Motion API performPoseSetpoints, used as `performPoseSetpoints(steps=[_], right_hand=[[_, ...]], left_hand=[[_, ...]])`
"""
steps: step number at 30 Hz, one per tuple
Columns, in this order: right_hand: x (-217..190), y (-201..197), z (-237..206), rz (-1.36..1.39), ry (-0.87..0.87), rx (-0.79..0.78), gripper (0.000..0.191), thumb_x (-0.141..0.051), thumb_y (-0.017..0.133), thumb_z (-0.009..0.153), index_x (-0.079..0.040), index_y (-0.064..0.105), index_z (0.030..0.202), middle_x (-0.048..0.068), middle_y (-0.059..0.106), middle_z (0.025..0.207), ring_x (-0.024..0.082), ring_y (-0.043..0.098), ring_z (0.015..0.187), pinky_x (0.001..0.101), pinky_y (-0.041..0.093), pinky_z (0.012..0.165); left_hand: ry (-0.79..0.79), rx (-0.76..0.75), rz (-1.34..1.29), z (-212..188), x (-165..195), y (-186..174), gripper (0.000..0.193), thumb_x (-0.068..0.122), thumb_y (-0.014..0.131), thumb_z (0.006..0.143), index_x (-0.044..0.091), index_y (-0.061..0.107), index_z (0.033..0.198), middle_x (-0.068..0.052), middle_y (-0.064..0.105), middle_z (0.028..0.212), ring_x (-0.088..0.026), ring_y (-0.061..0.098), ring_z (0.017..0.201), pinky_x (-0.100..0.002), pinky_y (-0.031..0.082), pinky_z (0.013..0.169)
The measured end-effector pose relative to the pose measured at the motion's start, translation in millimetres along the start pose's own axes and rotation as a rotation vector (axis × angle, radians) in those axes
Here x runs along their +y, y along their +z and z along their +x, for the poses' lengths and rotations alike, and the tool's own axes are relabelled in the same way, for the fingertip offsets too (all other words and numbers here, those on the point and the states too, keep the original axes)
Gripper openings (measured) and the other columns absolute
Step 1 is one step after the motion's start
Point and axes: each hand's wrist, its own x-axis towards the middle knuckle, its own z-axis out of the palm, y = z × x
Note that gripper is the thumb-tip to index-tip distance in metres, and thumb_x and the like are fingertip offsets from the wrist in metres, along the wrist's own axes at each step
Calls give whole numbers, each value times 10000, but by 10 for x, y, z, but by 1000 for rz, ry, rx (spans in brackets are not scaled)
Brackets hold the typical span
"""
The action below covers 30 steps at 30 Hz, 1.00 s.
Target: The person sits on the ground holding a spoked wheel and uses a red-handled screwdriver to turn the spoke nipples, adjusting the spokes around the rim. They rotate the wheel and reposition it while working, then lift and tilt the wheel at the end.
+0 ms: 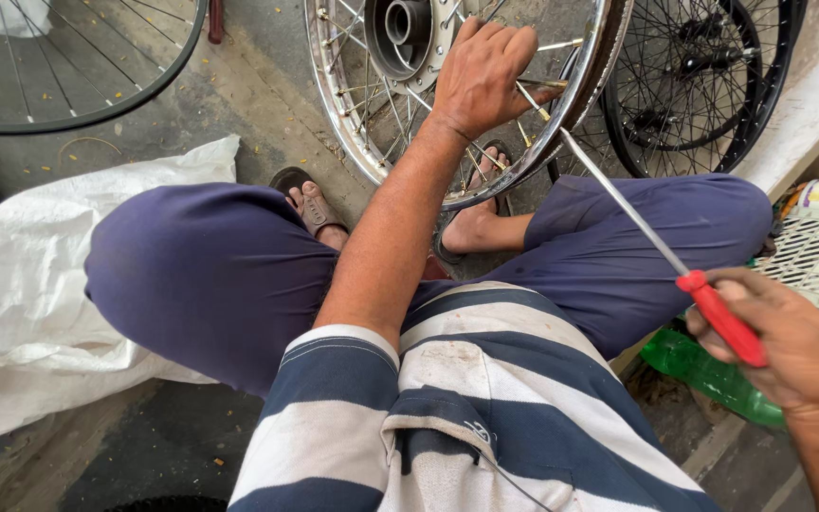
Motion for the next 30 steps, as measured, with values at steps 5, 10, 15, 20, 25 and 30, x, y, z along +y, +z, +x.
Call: performPoseSetpoints(steps=[5,10,15,20,25,30], right_hand=[[30,-19,-50,-544,-654,243,311,-237,724,1086,11,615,1240,175,703,1022,225,706,855,302,564,774],[-148,20,-51,61,-71,-23,356,-232,776,964,-85,684,1275,168,752,910,220,702,687,316,524,585],[-208,55,-70,-702,-633,312,433,-200,803,889,12,669,1243,177,726,1000,238,716,855,355,581,767],[-209,10,-80,452,137,-233,424,-260,821,905,-76,743,1279,170,771,888,198,676,644,315,527,559],[-234,57,-82,-624,-500,225,431,-237,768,944,-59,669,1323,133,712,946,156,667,782,288,523,705],[-164,-58,168,327,128,-266,465,-270,745,822,-87,693,1246,47,668,758,117,541,545,262,433,470]], left_hand=[[-27,-44,-15,21,1,-32,626,687,817,787,145,513,862,-26,564,749,-230,601,767,-414,424,775],[-20,16,-14,37,-10,-81,624,689,807,794,151,500,866,-21,553,757,-233,598,785,-408,424,788],[-29,-12,-22,44,-9,-114,597,645,811,790,141,502,873,-33,557,767,-238,587,785,-412,417,793],[-47,-40,-27,53,-4,-100,600,647,815,814,136,508,881,-29,554,757,-238,579,774,-414,426,809],[-50,-43,5,46,-23,-103,581,629,806,803,141,500,879,-23,556,768,-234,591,803,-410,429,819],[-60,-41,-9,45,-46,-121,585,614,825,767,131,518,887,-44,590,797,-246,586,801,-413,421,798]])
